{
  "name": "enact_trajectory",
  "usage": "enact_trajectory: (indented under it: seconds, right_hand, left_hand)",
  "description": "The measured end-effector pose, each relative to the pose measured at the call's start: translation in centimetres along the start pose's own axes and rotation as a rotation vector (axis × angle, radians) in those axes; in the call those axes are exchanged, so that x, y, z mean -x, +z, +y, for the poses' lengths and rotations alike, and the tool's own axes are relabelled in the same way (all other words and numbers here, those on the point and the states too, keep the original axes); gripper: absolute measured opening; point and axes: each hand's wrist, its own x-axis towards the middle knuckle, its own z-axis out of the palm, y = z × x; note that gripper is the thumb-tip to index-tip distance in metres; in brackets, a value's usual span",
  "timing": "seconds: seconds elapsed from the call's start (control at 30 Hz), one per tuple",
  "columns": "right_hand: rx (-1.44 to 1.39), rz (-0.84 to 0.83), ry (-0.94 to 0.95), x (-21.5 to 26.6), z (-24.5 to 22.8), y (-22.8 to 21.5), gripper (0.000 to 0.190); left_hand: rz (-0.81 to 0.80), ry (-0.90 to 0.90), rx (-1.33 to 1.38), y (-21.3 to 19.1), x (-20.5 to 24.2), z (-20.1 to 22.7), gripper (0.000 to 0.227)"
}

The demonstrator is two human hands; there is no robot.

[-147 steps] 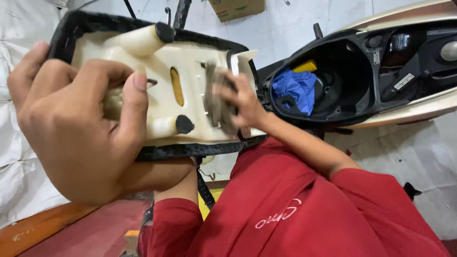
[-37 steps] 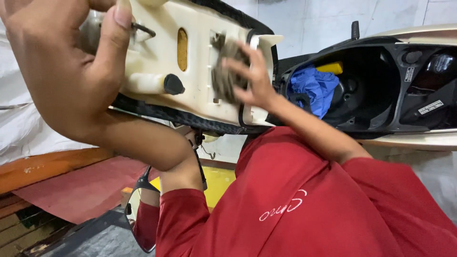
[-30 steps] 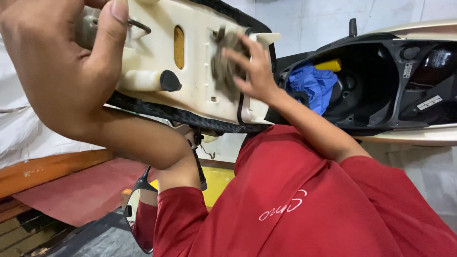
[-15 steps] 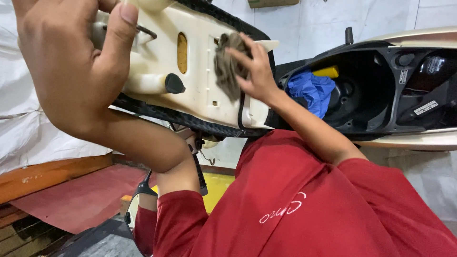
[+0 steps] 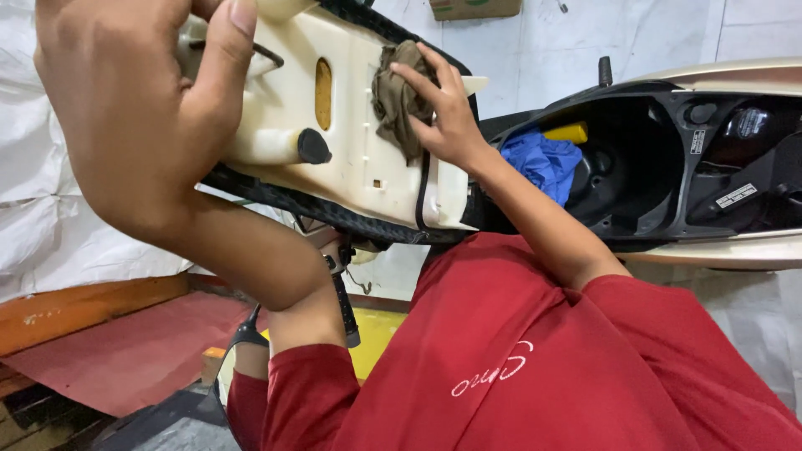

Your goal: The person holds a white plastic motorcycle part in their left hand and wipes its surface with a cloth held in their right hand. The person rotates the part to clean different areas while standing in a workshop environment.

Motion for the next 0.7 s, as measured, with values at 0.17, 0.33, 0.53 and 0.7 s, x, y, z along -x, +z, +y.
enact_trajectory:
  seconds: [0.17,0.33,0.53,0.7]
  right_hand:
    - [-0.091,0.021,-0.141,3.3,-3.1,0.6,0.069]
    - [-0.117,-0.082,-0.138,2.7,-2.5,0.1,0.072]
    - [-0.127,-0.084,-0.048,2.6,-3.3,-0.4,0.071]
    - [-0.079,-0.083,-0.226,4.7,-3.8,-0.5,0.076]
  left_hand:
    - [-0.014,-0.052,-0.016,-0.4,0.6,0.2,0.009]
    - [-0.023,-0.033,-0.107,0.7,0.4,-0.6,0.008]
    - [-0.06,0.171,-0.306,-0.5,-1.2,-1.2,0.01]
    - [-0.211,-0.015,-0.012,0.1,-2.2,-1.0,0.019]
